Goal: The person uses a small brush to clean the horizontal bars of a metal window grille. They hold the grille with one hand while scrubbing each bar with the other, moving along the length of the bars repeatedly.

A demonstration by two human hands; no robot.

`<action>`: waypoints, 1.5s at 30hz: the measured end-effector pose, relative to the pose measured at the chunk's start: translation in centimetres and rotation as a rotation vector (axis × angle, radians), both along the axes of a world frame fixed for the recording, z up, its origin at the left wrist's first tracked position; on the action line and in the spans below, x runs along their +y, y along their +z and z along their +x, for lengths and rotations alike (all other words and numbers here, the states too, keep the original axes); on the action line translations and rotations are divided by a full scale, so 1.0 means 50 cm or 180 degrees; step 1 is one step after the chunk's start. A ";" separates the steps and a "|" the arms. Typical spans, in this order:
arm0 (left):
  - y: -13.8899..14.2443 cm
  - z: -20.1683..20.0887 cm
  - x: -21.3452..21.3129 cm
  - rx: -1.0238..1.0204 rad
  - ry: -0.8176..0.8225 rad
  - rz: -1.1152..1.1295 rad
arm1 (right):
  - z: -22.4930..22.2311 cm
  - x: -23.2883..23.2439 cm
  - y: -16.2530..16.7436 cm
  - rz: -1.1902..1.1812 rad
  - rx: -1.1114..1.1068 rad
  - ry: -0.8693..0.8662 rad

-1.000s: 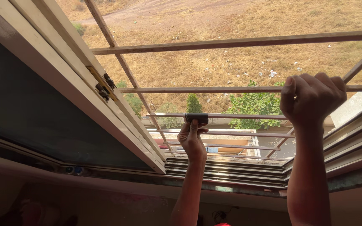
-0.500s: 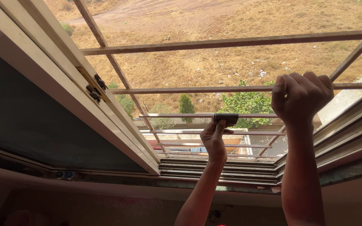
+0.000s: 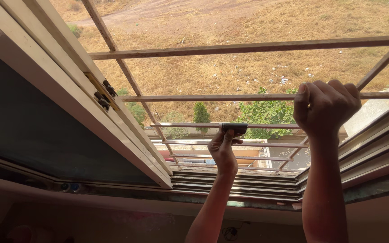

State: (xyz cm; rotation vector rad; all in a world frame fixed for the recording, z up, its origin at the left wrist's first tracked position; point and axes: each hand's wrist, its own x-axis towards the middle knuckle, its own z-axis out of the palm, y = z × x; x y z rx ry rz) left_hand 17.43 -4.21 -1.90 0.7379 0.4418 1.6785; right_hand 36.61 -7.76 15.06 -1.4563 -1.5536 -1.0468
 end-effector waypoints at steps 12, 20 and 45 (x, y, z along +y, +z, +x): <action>-0.023 -0.166 0.067 -0.0183 0.0612 -0.0123 | 0.015 0.021 -0.012 0.0145 -0.0036 -0.0030; -0.030 -0.201 0.090 -0.0658 0.0942 -0.0309 | 0.015 0.025 -0.012 0.0174 -0.0042 -0.0024; 0.016 0.039 -0.020 0.0096 -0.0292 -0.0061 | -0.006 0.012 -0.004 0.0095 0.0007 -0.0035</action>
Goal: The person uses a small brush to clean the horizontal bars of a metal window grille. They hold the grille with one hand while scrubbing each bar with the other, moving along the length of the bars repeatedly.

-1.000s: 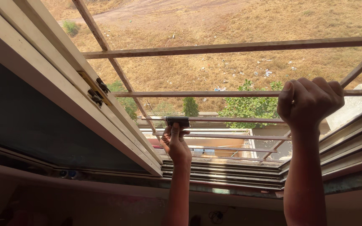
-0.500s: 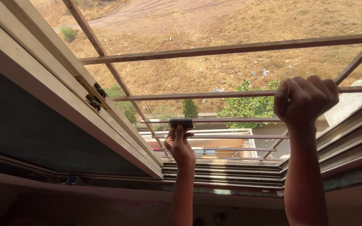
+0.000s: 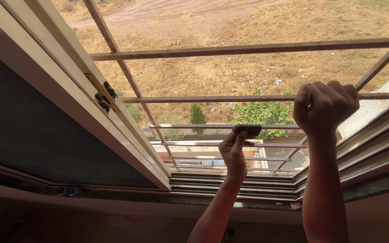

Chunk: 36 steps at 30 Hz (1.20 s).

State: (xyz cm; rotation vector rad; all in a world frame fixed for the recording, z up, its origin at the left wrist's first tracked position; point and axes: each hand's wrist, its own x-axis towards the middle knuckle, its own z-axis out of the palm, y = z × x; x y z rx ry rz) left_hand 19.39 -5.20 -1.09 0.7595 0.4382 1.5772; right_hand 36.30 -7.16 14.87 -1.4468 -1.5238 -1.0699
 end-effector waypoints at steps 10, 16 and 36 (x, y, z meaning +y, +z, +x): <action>-0.020 -0.073 0.030 -0.0237 0.0355 0.0041 | -0.003 -0.007 0.006 -0.0065 0.0005 0.0023; -0.041 -0.175 0.068 -0.0310 0.0788 -0.0125 | -0.002 -0.001 0.002 -0.0035 0.0015 -0.0005; -0.033 -0.250 0.103 -0.0644 0.1269 -0.0395 | 0.008 0.010 -0.016 0.0128 -0.0085 -0.0017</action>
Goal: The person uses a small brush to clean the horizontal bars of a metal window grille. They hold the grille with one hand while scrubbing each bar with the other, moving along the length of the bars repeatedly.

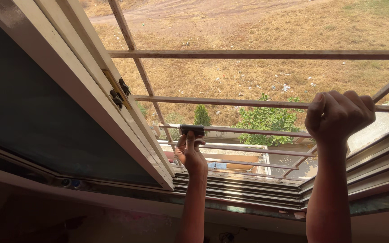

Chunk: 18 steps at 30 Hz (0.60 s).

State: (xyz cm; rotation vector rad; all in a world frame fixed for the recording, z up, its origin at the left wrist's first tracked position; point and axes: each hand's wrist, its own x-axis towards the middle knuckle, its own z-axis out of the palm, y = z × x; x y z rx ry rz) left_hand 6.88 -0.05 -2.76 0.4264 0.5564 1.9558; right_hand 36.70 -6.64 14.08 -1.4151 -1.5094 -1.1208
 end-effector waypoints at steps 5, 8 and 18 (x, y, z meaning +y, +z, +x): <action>0.011 0.067 -0.041 0.0552 -0.0425 0.0221 | -0.008 -0.003 0.005 -0.0043 0.0073 -0.0021; 0.020 0.106 -0.060 0.0781 -0.0587 0.0298 | -0.010 -0.008 0.007 -0.0061 0.0096 0.0028; 0.052 0.224 -0.117 0.0899 -0.1271 0.0406 | -0.021 -0.026 0.021 -0.0188 0.0138 0.0034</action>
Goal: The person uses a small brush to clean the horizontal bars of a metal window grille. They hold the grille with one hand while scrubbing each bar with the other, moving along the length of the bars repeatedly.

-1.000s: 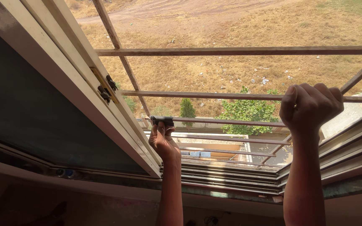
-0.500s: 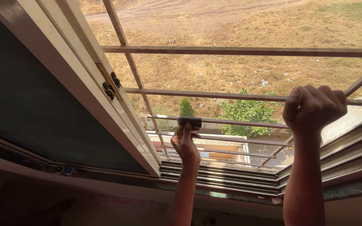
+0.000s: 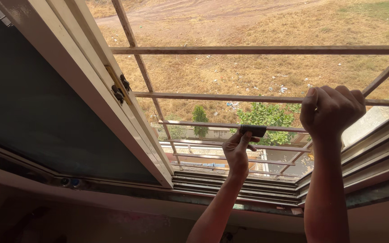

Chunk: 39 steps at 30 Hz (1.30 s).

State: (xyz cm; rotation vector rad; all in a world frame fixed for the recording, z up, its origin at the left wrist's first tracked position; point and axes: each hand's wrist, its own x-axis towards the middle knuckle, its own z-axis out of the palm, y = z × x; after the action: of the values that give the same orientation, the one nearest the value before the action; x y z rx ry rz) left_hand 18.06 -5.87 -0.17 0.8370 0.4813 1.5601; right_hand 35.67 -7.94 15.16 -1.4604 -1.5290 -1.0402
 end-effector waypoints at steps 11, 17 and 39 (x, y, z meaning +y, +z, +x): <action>-0.005 -0.007 0.003 0.0044 -0.0018 -0.0091 | -0.001 -0.008 0.006 -0.0037 0.0012 0.0046; -0.016 -0.042 0.024 -0.0084 0.0239 -0.0128 | 0.004 -0.002 0.005 -0.0014 0.0011 -0.0020; -0.031 -0.247 0.110 -0.0587 0.1232 -0.0255 | 0.016 0.017 -0.006 0.0069 -0.0016 -0.0017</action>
State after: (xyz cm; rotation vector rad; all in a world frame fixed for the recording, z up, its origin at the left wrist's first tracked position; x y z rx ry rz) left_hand 5.74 -0.36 -1.70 0.5515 0.5910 1.9387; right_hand 36.47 -7.12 14.84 -1.4488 -1.5135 -1.0613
